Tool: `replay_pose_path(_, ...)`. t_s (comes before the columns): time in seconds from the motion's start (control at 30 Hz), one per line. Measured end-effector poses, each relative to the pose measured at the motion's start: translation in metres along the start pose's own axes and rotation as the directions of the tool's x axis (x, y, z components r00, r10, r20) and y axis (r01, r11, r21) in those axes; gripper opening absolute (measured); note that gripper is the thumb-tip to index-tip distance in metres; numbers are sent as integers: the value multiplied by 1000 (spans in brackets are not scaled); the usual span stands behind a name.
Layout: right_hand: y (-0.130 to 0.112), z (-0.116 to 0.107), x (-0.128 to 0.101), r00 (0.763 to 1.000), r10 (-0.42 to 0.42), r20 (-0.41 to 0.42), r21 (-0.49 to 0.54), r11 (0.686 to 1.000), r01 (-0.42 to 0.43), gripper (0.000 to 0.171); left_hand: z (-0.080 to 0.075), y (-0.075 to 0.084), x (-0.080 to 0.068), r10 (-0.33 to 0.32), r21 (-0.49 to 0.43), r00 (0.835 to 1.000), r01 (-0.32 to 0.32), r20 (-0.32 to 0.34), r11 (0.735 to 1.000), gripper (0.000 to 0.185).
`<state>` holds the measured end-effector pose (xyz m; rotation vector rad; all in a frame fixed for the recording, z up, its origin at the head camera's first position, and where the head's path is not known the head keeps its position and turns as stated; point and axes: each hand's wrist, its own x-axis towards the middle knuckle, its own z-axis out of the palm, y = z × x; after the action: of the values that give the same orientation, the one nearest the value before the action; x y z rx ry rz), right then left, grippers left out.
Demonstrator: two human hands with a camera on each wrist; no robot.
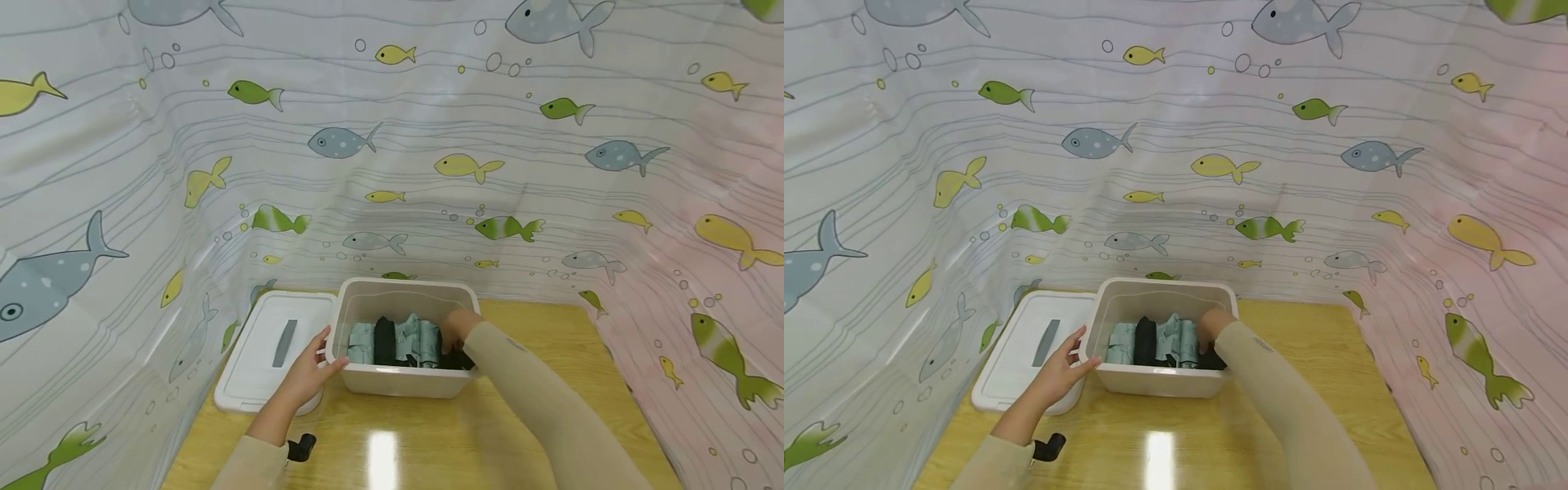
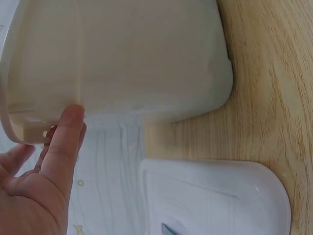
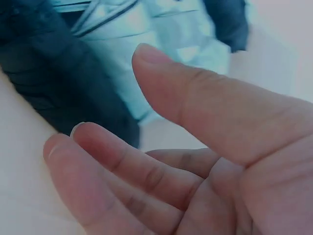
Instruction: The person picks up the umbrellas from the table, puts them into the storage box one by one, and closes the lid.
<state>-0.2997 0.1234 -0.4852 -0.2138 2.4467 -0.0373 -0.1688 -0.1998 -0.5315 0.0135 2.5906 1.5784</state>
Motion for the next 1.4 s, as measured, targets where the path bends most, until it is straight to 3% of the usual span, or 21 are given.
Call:
replay_pose_path(0.17,1,-7,-8,999,-12,30,55,998,10,26,0,0,0,0,-10,1000,0,-2,1000,91)
replay_pose_path(0.37,5,-13,-25,1000,-10,-16,196,980,13,16,1,-2,1,-1,-8,1000,1,1,1000,92)
replay_pose_path(0.53,9,-18,-42,993,-106,-45,236,965,113,16,2,-5,0,-7,1,1000,7,-3,1000,90)
replay_pose_path(0.8,16,-24,-67,958,-265,-112,168,945,282,21,3,-3,1,2,-31,1000,-2,1,1000,89)
replay_pose_path(1.0,24,-19,-86,909,-344,-235,57,929,366,36,3,-2,0,2,-25,1000,-3,-9,1000,91)
replay_pose_path(1.17,31,-7,-100,901,-319,-296,83,931,357,58,4,-1,-2,4,-14,1000,-4,-14,1000,92)
replay_pose_path(1.3,36,3,-107,894,-295,-338,141,923,358,56,5,0,-3,-3,-11,1000,3,-17,1000,92)
replay_pose_path(1.4,40,11,-109,870,-295,-394,165,909,383,52,4,0,-3,-4,-7,1000,4,-23,1000,92)
